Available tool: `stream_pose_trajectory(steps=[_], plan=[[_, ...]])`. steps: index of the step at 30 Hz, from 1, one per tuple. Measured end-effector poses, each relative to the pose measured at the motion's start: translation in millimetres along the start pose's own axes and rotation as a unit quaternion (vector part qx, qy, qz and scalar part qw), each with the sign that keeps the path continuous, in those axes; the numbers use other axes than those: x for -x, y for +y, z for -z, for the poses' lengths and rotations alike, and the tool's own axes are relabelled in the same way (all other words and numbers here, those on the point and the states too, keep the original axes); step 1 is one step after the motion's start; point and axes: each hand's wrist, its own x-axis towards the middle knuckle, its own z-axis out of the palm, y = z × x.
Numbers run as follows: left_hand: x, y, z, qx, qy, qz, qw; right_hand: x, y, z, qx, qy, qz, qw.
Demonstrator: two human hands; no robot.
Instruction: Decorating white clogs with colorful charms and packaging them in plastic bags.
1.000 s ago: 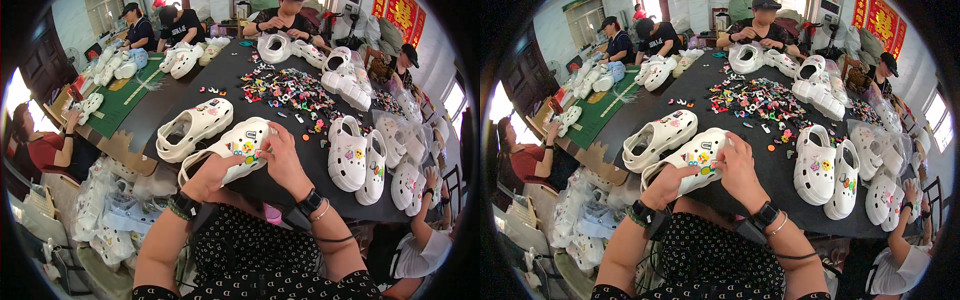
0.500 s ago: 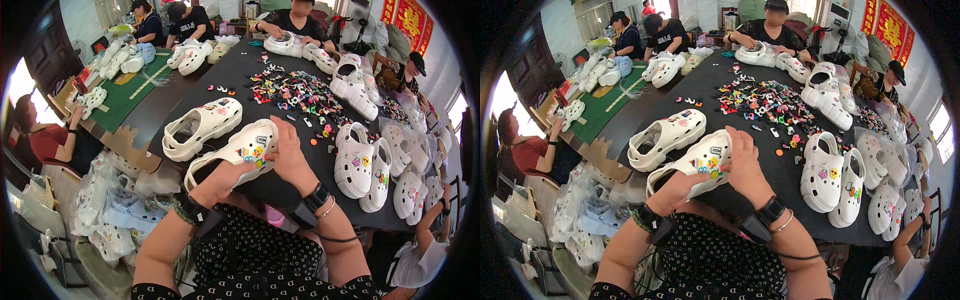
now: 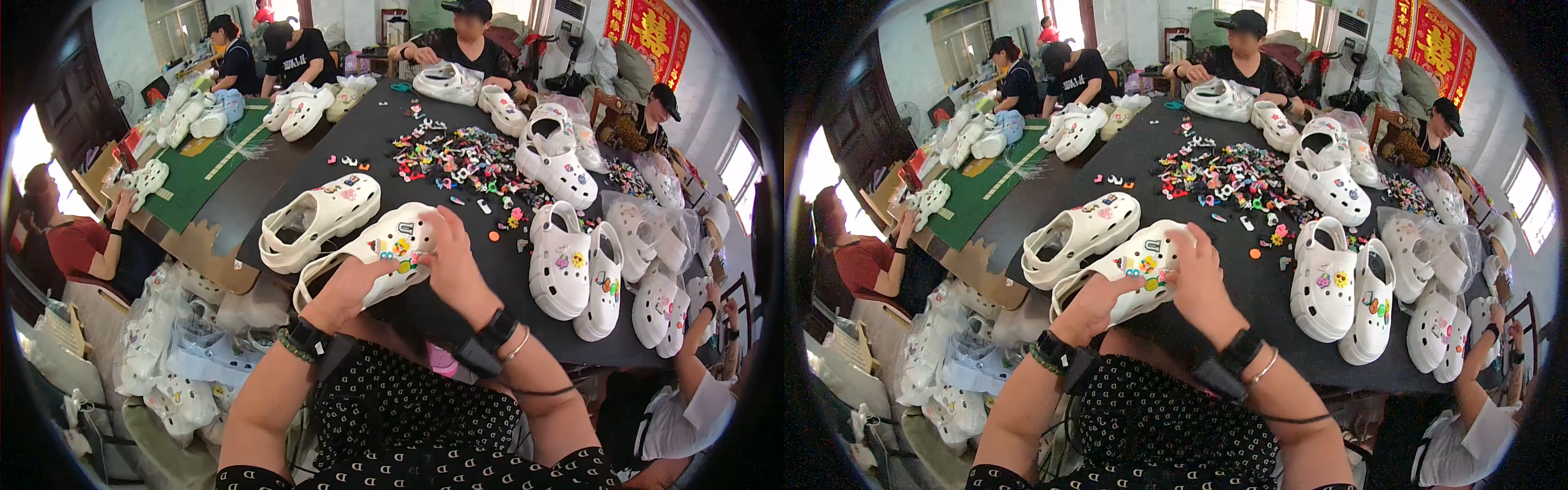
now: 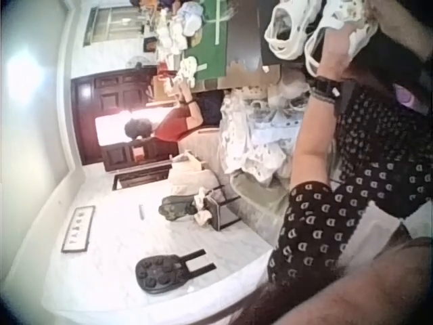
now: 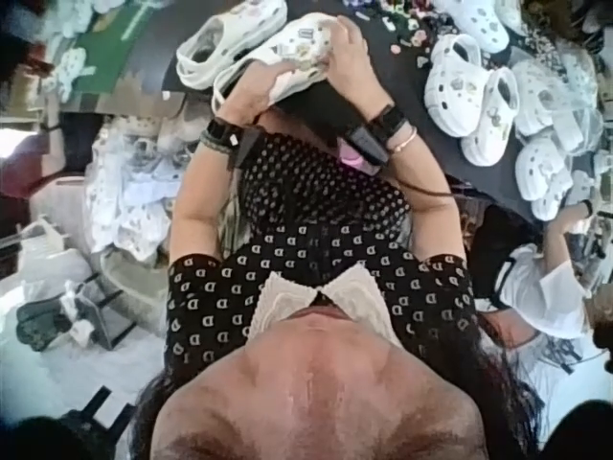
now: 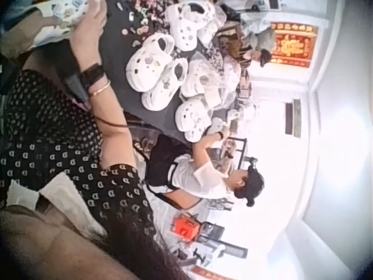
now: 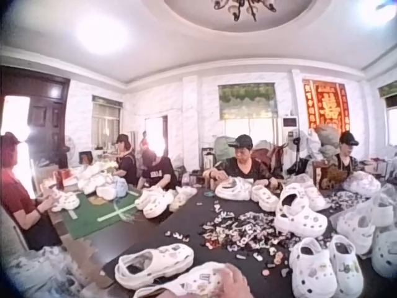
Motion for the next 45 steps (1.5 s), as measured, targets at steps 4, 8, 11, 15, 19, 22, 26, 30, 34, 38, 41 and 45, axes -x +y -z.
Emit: stream_pose_trajectory(steps=[4,8,11,15,19,22,26,30,34,38,41,45], plan=[[-1.1,-2.5,4.9,-0.105,0.063,-0.048,0.991,18.0,-1.0,-6.1,0.079,0.02,0.091,0.993],[23.9,16.0,9.4,-0.506,0.148,-0.119,0.841,21.0,29.7,1.0,0.0,0.024,0.061,0.998],[37.5,30.2,12.4,-0.547,0.16,-0.134,0.811,25.7,73.4,23.4,0.08,0.006,0.008,0.997],[57.0,39.5,30.4,-0.717,0.203,-0.307,0.593,41.2,58.7,37.6,0.057,0.027,-0.02,0.998],[57.4,59.6,52.3,-0.771,0.259,-0.197,0.548,60.8,33.7,34.0,0.03,-0.011,0.054,0.998],[40.6,78.3,62.9,-0.769,0.183,-0.038,0.612,64.9,62.6,20.2,0.044,-0.021,0.046,0.998],[19.2,78.2,79.9,-0.778,0.136,0.034,0.612,60.9,63.6,15.7,0.04,-0.016,0.027,0.999],[18.7,82.3,85.5,-0.756,0.162,-0.008,0.634,64.9,59.7,17.8,0.047,-0.005,0.03,0.998],[18.4,94.3,108.9,-0.724,0.22,-0.078,0.649,64.6,58.0,19.4,0.061,0.001,0.034,0.998],[19.2,133.7,167.9,-0.755,0.281,-0.074,0.587,59.8,50.6,18.9,0.056,-0.01,0.028,0.998],[6.4,179.6,216.6,-0.672,0.359,0.04,0.646,58.0,50.1,18.7,0.06,-0.015,0.019,0.998],[-9.7,203.4,307.3,-0.546,0.533,-0.039,0.645,57.1,48.2,17.3,0.072,-0.014,0.03,0.997]])
